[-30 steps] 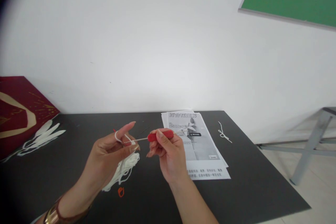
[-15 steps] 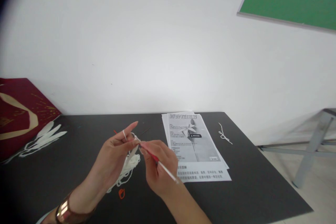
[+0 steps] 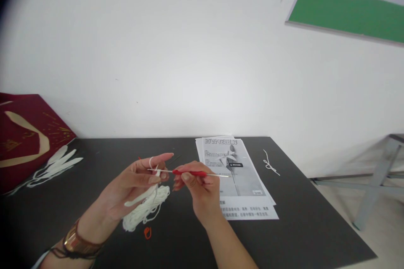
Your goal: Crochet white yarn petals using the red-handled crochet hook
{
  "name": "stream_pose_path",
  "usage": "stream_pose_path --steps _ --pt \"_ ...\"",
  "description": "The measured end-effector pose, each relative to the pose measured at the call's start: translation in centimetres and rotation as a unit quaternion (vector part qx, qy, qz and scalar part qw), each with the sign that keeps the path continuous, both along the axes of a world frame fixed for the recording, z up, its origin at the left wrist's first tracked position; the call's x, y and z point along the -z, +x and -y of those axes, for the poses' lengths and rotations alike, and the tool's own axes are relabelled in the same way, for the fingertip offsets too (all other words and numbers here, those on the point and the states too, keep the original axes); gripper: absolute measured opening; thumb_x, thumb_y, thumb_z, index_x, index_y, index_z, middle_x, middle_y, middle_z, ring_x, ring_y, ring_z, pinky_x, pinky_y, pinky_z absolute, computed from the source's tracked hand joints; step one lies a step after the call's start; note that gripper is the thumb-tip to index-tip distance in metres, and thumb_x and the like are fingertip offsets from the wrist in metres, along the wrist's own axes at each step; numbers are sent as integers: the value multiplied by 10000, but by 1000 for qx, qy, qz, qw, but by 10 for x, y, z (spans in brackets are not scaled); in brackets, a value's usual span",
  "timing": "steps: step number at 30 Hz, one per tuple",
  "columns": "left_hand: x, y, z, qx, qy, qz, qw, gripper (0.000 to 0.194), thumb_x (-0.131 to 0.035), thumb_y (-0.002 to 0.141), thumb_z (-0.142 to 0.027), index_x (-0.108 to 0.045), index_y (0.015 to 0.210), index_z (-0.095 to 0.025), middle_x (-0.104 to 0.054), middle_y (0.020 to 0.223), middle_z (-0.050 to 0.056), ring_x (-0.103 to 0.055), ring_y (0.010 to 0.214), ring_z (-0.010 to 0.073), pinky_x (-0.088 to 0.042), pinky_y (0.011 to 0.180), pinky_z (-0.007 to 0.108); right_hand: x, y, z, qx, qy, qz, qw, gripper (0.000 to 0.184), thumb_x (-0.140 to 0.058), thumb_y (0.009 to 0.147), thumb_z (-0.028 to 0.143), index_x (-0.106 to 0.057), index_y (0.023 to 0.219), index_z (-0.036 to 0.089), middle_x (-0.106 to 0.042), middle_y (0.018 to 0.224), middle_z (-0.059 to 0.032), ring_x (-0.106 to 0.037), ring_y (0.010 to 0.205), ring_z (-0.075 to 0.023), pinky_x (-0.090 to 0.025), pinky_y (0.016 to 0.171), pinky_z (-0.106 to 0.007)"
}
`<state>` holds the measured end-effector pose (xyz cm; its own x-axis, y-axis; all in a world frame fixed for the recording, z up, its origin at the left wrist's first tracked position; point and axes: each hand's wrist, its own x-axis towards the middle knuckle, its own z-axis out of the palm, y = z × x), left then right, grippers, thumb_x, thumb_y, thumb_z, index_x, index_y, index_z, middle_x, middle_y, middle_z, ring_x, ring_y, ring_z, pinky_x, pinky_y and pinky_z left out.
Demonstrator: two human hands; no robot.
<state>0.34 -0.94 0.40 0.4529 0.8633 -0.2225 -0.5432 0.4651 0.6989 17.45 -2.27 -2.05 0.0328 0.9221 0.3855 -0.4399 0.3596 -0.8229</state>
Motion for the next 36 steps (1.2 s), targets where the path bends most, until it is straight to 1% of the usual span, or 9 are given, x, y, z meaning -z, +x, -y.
stream_pose_path --steps 6,11,15,23,28,30,32,34,36 --pt "-3 -4 0 25 6 3 1000 465 -827 576 -68 -778 1028 -166 -667 661 18 -577 574 96 -413 543 199 -5 4 1 -27 -23 -29 999 95 -745 817 289 -770 834 199 -698 694 -16 -642 536 -124 -570 473 -231" --pt "-7 -7 0 23 19 -9 1000 454 -838 546 -86 -793 988 -178 -667 664 30 -574 582 104 -415 542 203 -9 8 0 -11 -37 -45 998 115 -764 797 305 -763 803 191 -699 668 -17 -635 511 -128 -574 455 -235" --pt "-9 -10 1 41 30 -17 999 439 -834 544 -108 -799 976 -180 -653 650 36 -557 563 111 -389 513 211 -10 10 -1 -14 -34 -42 998 114 -773 786 303 -761 797 190 -702 677 -19 -638 517 -130 -576 454 -234" --pt "-4 -13 -2 100 47 3 994 481 -780 543 -94 -793 1010 -210 -574 613 18 -456 520 108 -303 474 223 -13 14 -2 -36 -29 -37 998 122 -789 769 310 -758 763 192 -685 645 -10 -622 481 -122 -564 429 -232" --pt "-3 -13 -3 103 45 -1 994 479 -791 502 -99 -804 970 -199 -526 581 6 -445 536 112 -297 470 218 -13 17 -3 -49 -30 -38 998 138 -797 762 312 -751 751 182 -671 618 -3 -618 460 -113 -550 424 -215" --pt "-3 -13 -2 105 46 -4 993 475 -806 503 -108 -803 970 -197 -515 577 -2 -436 524 104 -293 461 216 -13 17 -4 -61 -49 -50 996 145 -792 768 314 -744 748 179 -674 604 0 -615 446 -107 -549 420 -203" --pt "-4 -13 -1 95 62 -23 993 444 -819 527 -125 -805 965 -193 -526 582 -1 -444 525 100 -307 468 218 -11 16 -6 -79 -91 -75 990 162 -796 763 320 -732 739 173 -671 567 9 -600 415 -97 -547 404 -186" --pt "-5 -12 0 63 101 -75 990 402 -824 570 -138 -804 967 -197 -545 606 1 -476 558 106 -347 505 224 -10 13 -8 -102 -145 -108 978 184 -810 745 326 -723 733 164 -650 520 25 -565 373 -82 -540 378 -168" --pt "-7 -10 2 20 152 -140 978 395 -816 615 -137 -794 1002 -212 -561 654 0 -504 612 115 -377 546 227 -7 8 -10 -121 -199 -141 962 195 -831 717 310 -721 738 150 -637 506 37 -538 357 -62 -524 361 -140"
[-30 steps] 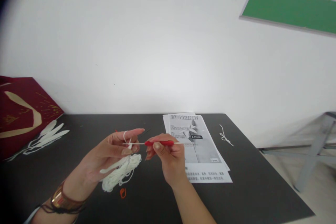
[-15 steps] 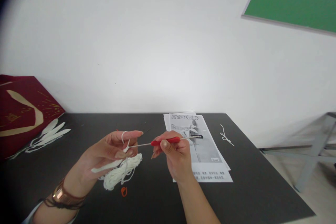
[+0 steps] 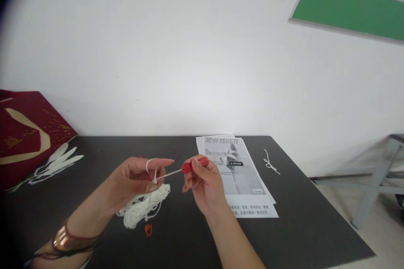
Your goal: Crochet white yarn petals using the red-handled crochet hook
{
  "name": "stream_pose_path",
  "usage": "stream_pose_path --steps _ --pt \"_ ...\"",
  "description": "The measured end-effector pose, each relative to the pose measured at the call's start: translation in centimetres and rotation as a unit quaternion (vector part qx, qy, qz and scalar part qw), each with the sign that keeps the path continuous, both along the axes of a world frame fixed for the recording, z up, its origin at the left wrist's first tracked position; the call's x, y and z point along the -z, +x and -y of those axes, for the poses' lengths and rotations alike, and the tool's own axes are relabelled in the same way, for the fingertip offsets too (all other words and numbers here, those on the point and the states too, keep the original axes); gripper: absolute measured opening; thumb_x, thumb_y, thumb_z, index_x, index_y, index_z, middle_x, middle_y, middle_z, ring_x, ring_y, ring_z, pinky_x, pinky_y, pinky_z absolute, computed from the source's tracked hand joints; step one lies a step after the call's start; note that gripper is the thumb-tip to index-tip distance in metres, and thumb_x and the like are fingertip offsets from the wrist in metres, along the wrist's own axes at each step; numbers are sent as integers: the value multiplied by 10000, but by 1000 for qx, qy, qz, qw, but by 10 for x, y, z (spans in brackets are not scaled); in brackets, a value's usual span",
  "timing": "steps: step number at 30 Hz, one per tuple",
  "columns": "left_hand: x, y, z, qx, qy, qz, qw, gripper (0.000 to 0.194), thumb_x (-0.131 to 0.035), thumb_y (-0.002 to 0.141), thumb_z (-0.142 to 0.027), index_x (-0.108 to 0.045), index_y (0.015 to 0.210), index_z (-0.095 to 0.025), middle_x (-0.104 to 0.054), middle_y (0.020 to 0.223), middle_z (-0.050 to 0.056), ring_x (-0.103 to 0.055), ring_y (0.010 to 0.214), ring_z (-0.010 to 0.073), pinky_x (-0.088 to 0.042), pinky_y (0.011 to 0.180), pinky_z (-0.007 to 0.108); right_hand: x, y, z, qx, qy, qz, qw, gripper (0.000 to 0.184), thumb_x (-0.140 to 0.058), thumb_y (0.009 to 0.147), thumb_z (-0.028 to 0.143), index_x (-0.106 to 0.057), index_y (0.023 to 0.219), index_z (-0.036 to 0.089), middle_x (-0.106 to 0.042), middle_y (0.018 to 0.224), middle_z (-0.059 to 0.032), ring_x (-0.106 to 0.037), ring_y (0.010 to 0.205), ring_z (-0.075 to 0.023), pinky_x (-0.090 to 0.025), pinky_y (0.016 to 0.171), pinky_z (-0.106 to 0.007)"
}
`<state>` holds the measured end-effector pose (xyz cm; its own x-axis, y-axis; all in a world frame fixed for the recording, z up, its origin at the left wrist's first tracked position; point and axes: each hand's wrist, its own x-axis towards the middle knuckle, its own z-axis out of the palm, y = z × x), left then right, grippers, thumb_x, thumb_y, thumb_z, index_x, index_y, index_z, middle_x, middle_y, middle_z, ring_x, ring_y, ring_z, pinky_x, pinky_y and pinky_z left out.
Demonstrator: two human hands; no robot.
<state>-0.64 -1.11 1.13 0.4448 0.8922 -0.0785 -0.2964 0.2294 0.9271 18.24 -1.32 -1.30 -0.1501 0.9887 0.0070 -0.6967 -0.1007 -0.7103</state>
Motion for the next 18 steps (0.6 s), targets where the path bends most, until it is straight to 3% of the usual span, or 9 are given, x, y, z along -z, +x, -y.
stream_pose_path --steps 3,5,9,13,18 --pt "-1 6 2 -55 54 -54 996 411 -794 651 -121 -779 1044 -237 -591 691 -1 -514 640 124 -393 564 229 4 -8 -2 -16 -61 -27 998 214 -857 680 280 -725 754 129 -652 526 33 -543 371 -47 -511 364 -107" --pt "1 11 3 -68 49 -55 995 411 -796 640 -111 -784 1031 -236 -629 696 4 -519 625 123 -402 574 235 7 -12 -2 -16 -77 -30 996 226 -860 676 280 -728 772 125 -669 542 26 -565 385 -52 -526 379 -111" --pt "9 20 3 -64 -1 -6 998 407 -808 664 -165 -770 1066 -218 -680 710 17 -564 623 126 -429 609 253 10 -15 -1 0 -75 -33 997 220 -849 696 278 -726 796 125 -690 568 17 -585 404 -62 -558 414 -135" --pt "16 26 2 -41 -14 32 999 362 -800 712 -192 -765 1073 -191 -732 881 69 -646 799 178 -470 794 323 12 -16 -2 7 -75 -40 996 198 -837 709 271 -704 732 125 -681 553 14 -581 405 -69 -562 411 -151" --pt "17 28 0 -61 -17 38 997 371 -797 732 -212 -751 1099 -201 -723 781 35 -629 709 145 -473 764 313 13 -15 -5 4 -61 -35 997 208 -831 716 281 -710 762 118 -670 552 22 -568 398 -65 -554 398 -145"
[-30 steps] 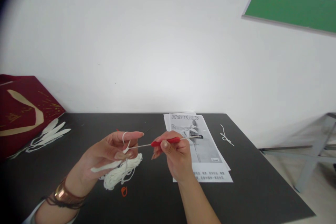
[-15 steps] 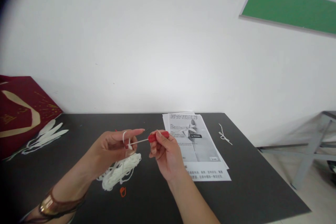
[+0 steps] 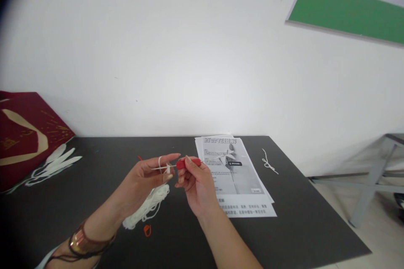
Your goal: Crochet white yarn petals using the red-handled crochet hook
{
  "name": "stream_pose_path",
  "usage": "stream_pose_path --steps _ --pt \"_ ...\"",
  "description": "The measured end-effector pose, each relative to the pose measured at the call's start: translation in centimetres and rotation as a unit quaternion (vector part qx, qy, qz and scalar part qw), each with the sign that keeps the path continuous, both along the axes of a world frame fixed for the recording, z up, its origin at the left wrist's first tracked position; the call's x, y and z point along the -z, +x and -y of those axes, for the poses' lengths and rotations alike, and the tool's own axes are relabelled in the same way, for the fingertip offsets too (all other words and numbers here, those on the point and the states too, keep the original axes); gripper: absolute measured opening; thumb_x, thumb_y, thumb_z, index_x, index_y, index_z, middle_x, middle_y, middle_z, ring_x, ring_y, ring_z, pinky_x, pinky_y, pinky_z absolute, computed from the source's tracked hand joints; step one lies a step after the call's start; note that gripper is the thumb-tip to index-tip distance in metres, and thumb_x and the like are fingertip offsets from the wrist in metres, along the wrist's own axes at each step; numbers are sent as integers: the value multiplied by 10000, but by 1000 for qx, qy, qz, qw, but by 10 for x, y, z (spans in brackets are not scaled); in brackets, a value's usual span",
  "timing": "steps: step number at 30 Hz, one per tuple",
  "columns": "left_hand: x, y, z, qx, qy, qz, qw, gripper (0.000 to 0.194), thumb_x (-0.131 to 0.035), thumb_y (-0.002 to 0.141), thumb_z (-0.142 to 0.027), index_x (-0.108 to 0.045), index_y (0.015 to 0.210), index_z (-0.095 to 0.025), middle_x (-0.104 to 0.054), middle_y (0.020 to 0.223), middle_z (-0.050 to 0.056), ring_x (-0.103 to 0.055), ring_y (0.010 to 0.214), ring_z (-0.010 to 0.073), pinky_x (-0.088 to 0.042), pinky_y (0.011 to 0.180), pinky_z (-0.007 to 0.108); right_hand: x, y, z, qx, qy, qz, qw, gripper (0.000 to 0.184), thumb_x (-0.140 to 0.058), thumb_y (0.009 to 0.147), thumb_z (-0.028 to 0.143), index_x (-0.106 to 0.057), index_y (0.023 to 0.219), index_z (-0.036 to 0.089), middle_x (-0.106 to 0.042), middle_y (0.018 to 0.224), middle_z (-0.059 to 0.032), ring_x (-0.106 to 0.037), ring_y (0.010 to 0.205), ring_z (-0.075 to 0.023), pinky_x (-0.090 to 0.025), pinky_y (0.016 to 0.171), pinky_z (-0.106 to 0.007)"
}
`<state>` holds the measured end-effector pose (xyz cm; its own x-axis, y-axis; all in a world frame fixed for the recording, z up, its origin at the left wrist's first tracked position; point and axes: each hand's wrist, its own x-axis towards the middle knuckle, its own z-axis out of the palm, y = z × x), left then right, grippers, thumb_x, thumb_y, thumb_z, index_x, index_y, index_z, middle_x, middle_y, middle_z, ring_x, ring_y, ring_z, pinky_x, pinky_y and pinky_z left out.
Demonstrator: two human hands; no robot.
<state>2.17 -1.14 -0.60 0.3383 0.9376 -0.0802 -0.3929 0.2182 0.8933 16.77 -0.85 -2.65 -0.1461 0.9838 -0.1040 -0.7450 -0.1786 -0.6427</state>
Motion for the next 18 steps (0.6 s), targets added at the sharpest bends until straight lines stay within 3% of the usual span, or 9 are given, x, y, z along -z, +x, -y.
stream_pose_path --steps 3,7,18 --pt "-2 -1 -1 3 20 8 1000 341 -815 705 -217 -770 1042 -192 -727 837 49 -635 751 163 -479 763 318 1 1 -1 -4 0 -1 1000 213 -827 721 290 -707 752 116 -664 550 23 -562 394 -62 -552 396 -143" --pt "-1 -2 -2 -38 1 5 999 285 -848 658 -235 -799 936 -195 -690 696 15 -578 640 113 -436 634 245 2 2 -1 -2 -12 -10 1000 219 -842 700 277 -716 766 110 -668 551 19 -562 394 -61 -552 389 -145" --pt "4 2 2 -77 -11 -16 997 422 -851 661 -229 -764 1071 -278 -626 666 -43 -545 645 71 -428 664 206 4 2 -3 4 -50 -40 998 251 -878 646 257 -738 795 113 -701 586 13 -578 426 -49 -555 411 -127"
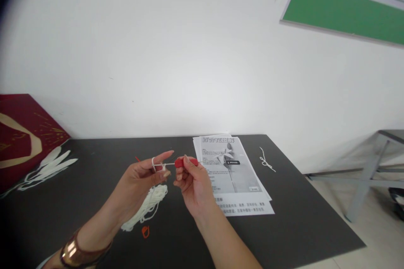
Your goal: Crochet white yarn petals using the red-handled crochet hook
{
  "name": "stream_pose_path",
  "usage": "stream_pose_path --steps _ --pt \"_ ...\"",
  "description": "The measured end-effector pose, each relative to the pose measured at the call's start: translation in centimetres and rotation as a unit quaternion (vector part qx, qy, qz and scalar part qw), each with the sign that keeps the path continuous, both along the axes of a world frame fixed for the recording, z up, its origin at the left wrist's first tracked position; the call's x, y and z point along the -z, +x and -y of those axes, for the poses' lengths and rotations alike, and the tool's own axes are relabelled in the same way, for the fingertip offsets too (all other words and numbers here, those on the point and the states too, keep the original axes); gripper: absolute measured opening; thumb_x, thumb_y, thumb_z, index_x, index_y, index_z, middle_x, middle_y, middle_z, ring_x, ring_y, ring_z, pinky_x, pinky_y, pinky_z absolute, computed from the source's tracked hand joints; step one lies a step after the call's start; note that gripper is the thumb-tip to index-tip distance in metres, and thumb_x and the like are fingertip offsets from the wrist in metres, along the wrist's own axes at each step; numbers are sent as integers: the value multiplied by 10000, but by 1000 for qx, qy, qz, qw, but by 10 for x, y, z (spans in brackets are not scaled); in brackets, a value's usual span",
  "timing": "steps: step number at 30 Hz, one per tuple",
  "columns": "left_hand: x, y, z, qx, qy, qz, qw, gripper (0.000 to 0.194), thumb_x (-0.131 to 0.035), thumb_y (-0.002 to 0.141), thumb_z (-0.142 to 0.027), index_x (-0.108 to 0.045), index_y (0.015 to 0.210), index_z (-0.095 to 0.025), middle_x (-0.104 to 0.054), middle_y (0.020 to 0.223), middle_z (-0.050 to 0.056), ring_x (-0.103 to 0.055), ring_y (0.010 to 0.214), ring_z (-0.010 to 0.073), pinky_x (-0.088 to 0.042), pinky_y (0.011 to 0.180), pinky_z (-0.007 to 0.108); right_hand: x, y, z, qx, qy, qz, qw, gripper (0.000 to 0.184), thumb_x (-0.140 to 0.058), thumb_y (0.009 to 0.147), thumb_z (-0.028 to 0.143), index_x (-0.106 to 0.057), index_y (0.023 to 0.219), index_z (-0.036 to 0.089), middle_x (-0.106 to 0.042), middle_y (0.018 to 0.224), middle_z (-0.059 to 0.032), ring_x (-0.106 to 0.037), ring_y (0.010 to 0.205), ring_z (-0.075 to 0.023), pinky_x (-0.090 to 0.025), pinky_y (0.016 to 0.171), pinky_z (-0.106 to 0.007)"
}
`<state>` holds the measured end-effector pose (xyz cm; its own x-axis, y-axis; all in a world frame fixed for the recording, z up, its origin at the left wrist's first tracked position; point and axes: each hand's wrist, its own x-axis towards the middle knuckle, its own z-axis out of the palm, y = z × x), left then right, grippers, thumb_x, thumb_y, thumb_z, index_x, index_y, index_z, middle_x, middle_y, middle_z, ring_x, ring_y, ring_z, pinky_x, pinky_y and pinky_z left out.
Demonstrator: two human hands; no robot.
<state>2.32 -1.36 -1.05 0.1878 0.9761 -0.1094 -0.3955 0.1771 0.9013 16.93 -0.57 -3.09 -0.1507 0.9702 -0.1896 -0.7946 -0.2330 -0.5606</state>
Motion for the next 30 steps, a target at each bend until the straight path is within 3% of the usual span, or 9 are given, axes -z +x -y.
stream_pose_path --steps 5,14,22,30 --pt "-2 0 0 16 18 17 1000 393 -826 701 -222 -758 1085 -274 -659 722 -26 -573 708 71 -434 705 184 -1 2 0 7 3 -10 1000 252 -876 652 252 -737 803 106 -702 596 9 -578 433 -50 -560 415 -131" --pt "-7 2 2 1 -24 22 999 506 -864 595 -119 -761 1072 -254 -593 586 -60 -553 558 60 -414 578 189 -1 0 1 0 12 8 1000 253 -860 671 283 -729 795 107 -675 582 21 -553 427 -48 -558 408 -145" --pt "-10 2 6 29 -23 -45 998 454 -847 626 -141 -766 1061 -240 -613 576 -50 -492 512 44 -364 510 170 -3 3 1 -9 20 19 1000 265 -834 715 351 -696 740 126 -597 518 49 -469 391 -39 -472 337 -123" --pt "-12 -2 14 48 30 -137 989 379 -796 699 -216 -766 1076 -236 -617 631 -23 -523 541 92 -357 489 203 -9 8 3 2 106 66 992 257 -764 788 381 -663 719 155 -531 525 58 -413 392 -60 -455 319 -164"
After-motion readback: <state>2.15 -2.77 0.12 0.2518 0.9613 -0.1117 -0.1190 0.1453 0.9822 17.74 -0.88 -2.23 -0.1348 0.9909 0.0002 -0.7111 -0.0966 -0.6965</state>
